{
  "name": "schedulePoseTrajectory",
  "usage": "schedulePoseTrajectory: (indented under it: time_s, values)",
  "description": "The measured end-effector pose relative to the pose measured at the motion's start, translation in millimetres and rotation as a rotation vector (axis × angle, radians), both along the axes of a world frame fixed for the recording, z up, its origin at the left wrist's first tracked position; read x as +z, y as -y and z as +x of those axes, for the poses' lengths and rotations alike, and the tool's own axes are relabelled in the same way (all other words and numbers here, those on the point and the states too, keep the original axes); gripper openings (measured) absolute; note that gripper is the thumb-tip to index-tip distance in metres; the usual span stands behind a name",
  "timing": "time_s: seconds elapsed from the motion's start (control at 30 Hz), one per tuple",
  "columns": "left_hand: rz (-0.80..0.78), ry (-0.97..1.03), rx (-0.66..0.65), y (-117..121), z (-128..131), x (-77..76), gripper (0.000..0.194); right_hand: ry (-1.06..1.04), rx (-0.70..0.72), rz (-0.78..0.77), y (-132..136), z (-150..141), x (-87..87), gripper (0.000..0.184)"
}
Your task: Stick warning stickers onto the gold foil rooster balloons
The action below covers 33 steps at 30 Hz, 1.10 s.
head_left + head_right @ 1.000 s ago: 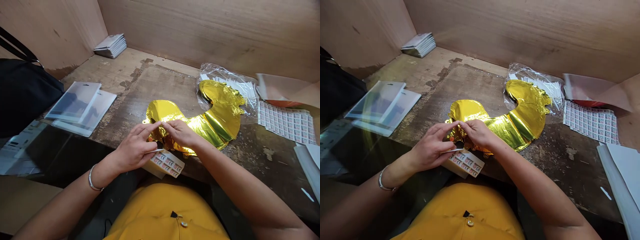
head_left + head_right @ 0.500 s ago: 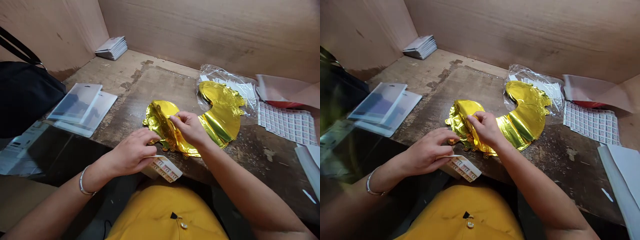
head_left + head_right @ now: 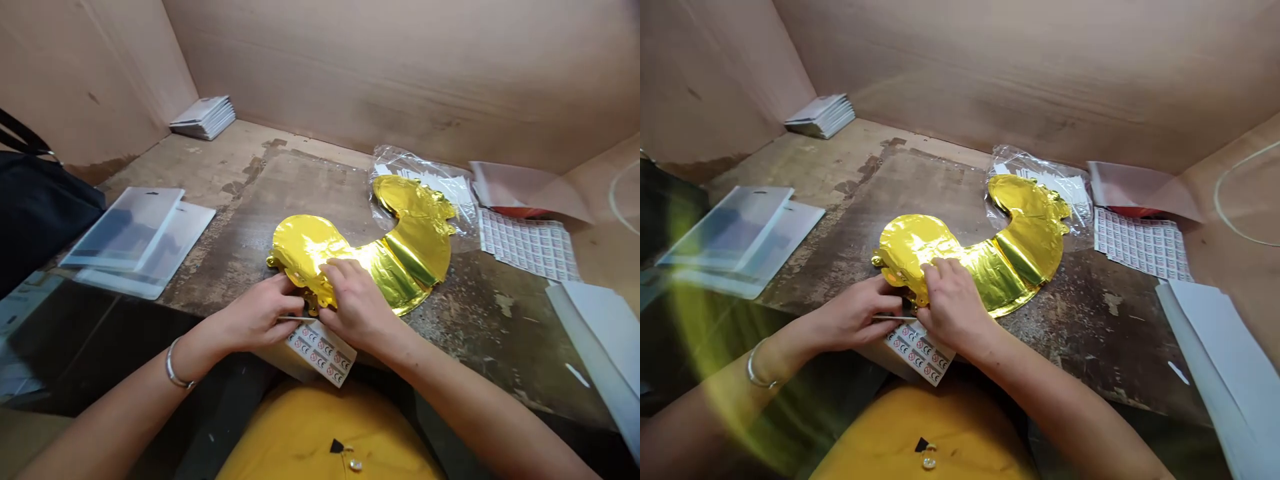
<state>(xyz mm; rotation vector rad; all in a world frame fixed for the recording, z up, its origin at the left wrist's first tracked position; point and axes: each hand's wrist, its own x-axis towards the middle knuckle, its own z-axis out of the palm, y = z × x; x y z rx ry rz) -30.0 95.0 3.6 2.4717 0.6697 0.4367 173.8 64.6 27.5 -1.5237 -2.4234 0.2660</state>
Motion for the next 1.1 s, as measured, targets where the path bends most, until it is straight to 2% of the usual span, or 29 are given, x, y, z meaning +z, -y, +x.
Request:
schedulePoseTrajectory:
  time_s: [0.07, 0.13, 0.2, 0.27, 0.37, 0.43, 0.5, 0.57, 0.67, 0.73, 0.77, 0.83, 0.93, 0.97, 1.03, 1.1]
  values:
    - [-0.005, 0.011, -0.001, 0.6, -0.3, 0.3, 0.012, -0.002, -0.001, -0.005, -2.1, 0.5, -1.7, 0.017]
    - [-0.017, 0.013, -0.008, 0.6, -1.0, -0.8, 0.012, -0.122, -0.065, -0.03, -12.3, 9.6, -3.3, 0.014]
    - [0.001, -0.002, -0.011, 0.0, -2.2, -2.9, 0.012, -0.319, -0.24, -0.061, -33.3, 33.9, -2.1, 0.013]
    - [0.012, -0.023, -0.028, -0.6, -3.8, -4.8, 0.015, -0.44, -0.494, -0.046, -62.0, 73.9, 3.1, 0.014]
    - [0.018, -0.044, -0.038, -0.4, -5.7, -6.2, 0.016, -0.397, -0.752, 0.032, -103.2, 144.9, 11.6, 0.025]
    - [0.031, -0.03, -0.021, 0.3, -6.4, -6.8, 0.015, -0.346, -0.882, 0.049, -120.0, 183.3, 12.5, 0.027]
    - [0.043, -0.005, -0.004, 0.6, -6.4, -8.1, 0.014, -0.289, -0.983, 0.063, -126.7, 207.3, 10.3, 0.029]
    - [0.05, 0.014, 0.005, -0.2, -5.6, -10.1, 0.013, -0.236, -1.045, 0.087, -126.5, 216.8, 8.2, 0.033]
    - [0.03, 0.033, 0.008, -2.3, -4.5, -12.7, 0.013, -0.174, -1.068, 0.146, -117.9, 208.3, 10.5, 0.031]
    - [-0.022, 0.062, 0.016, -1.5, -5.6, -12.0, 0.012, -0.146, -1.034, 0.206, -102.8, 188.0, 15.0, 0.03]
    - [-0.07, 0.081, 0.027, 0.3, -7.0, -10.5, 0.012, -0.14, -0.993, 0.233, -90.8, 173.7, 17.6, 0.029]
    - [-0.233, 0.12, 0.085, 6.8, -10.8, -5.1, 0.011, -0.165, -0.817, 0.264, -56.3, 139.0, 24.1, 0.022]
    - [-0.594, 0.269, 0.38, 23.2, -15.4, 6.3, 0.015, -0.321, -0.449, 0.198, 11.0, 86.7, 35.0, 0.013]
    - [-0.718, 0.31, 0.459, 29.6, -15.6, 9.3, 0.02, -0.402, -0.377, 0.16, 32.0, 72.9, 36.9, 0.012]
    - [-0.918, 0.373, 0.555, 42.3, -14.0, 11.9, 0.028, -0.597, -0.358, 0.008, 63.3, 53.2, 35.5, 0.014]
    - [-1.031, 0.439, 0.597, 53.1, -10.3, 9.4, 0.032, -0.75, -0.389, -0.142, 77.2, 43.5, 28.4, 0.017]
